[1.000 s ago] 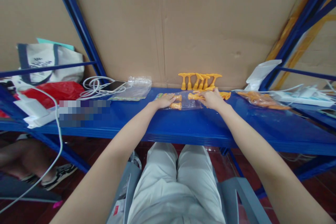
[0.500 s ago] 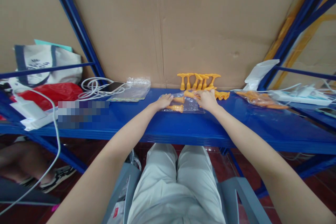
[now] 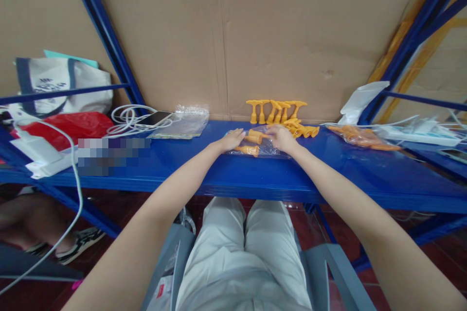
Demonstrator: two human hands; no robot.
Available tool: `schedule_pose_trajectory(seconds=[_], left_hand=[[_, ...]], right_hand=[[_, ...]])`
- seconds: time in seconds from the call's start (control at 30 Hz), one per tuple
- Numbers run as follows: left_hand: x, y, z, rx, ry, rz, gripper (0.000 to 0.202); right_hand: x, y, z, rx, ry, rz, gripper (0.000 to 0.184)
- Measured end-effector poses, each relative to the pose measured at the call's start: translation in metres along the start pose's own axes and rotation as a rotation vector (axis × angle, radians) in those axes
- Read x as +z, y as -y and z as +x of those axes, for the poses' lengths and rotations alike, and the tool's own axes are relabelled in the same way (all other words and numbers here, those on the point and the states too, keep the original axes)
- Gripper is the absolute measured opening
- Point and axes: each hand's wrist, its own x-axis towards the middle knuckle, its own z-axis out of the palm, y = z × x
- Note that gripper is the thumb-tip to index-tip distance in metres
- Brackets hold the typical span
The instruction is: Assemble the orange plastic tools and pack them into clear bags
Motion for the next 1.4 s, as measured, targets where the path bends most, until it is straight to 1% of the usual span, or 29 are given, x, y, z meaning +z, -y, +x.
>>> schedule_pose_trajectory(seconds=[0.1, 0.17, 0.23, 0.3, 0.33, 0.4, 0.47, 0.5, 0.57, 0.7, 0.83, 0.9, 0.97, 1.0, 1.13, 1.3, 1.4], left_hand=[[-0.002, -0.002, -0.002, -0.042, 0.001, 0.002, 0.068], [-0.002, -0.002, -0.002, -0.052, 0.001, 0.015, 0.068], [-0.001, -0.001, -0.001, -0.059, -0.011, 0.034, 0.067], [0.000, 0.001, 0.002, -0.065, -0.029, 0.056, 0.067], [0.001, 0.003, 0.004, -0.066, -0.038, 0.065, 0.067], [0.003, 0.006, 0.006, -0.061, -0.048, 0.075, 0.067], [0.004, 0.008, 0.008, -0.045, -0.057, 0.077, 0.067], [0.004, 0.009, 0.009, -0.032, -0.064, 0.075, 0.067], [0.005, 0.010, 0.010, -0.004, -0.080, 0.073, 0.066], [0.006, 0.013, 0.011, -0.003, -0.096, 0.078, 0.066], [0.008, 0.015, 0.014, -0.014, -0.093, 0.088, 0.066], [0.009, 0.016, 0.015, -0.017, -0.088, 0.102, 0.067], [0.009, 0.017, 0.015, -0.017, -0.081, 0.120, 0.067], [0.008, 0.017, 0.015, -0.016, -0.078, 0.127, 0.067], [0.007, 0.015, 0.013, 0.006, -0.077, 0.139, 0.067], [0.006, 0.014, 0.011, 0.031, -0.062, 0.133, 0.067], [0.006, 0.015, 0.012, 0.030, -0.062, 0.131, 0.066]], right_hand=[[0.004, -0.004, 0.003, -0.060, -0.026, 0.117, 0.038], [0.001, -0.001, 0.002, -0.050, -0.038, 0.112, 0.042], [-0.005, 0.006, 0.000, 0.019, -0.033, 0.029, 0.041], [-0.013, 0.014, -0.003, 0.124, -0.004, -0.098, 0.036], [-0.017, 0.019, -0.004, 0.178, 0.029, -0.153, 0.032], [-0.023, 0.027, -0.004, 0.282, 0.143, -0.207, 0.025], [-0.025, 0.032, -0.003, 0.345, 0.251, -0.197, 0.023], [-0.026, 0.034, -0.002, 0.360, 0.281, -0.183, 0.025], [-0.025, 0.036, 0.000, 0.362, 0.295, -0.157, 0.027], [-0.021, 0.033, 0.001, 0.336, 0.248, -0.123, 0.029], [-0.014, 0.026, 0.001, 0.198, 0.226, 0.004, 0.026], [-0.011, 0.023, 0.001, 0.135, 0.228, 0.088, 0.030], [-0.009, 0.021, 0.002, 0.104, 0.226, 0.145, 0.033], [-0.007, 0.021, 0.003, 0.100, 0.229, 0.161, 0.032], [-0.002, 0.020, 0.006, 0.149, 0.251, 0.169, 0.021], [0.003, 0.017, 0.008, 0.246, 0.183, 0.175, 0.020], [0.002, 0.018, 0.006, 0.302, 0.169, 0.184, 0.024]])
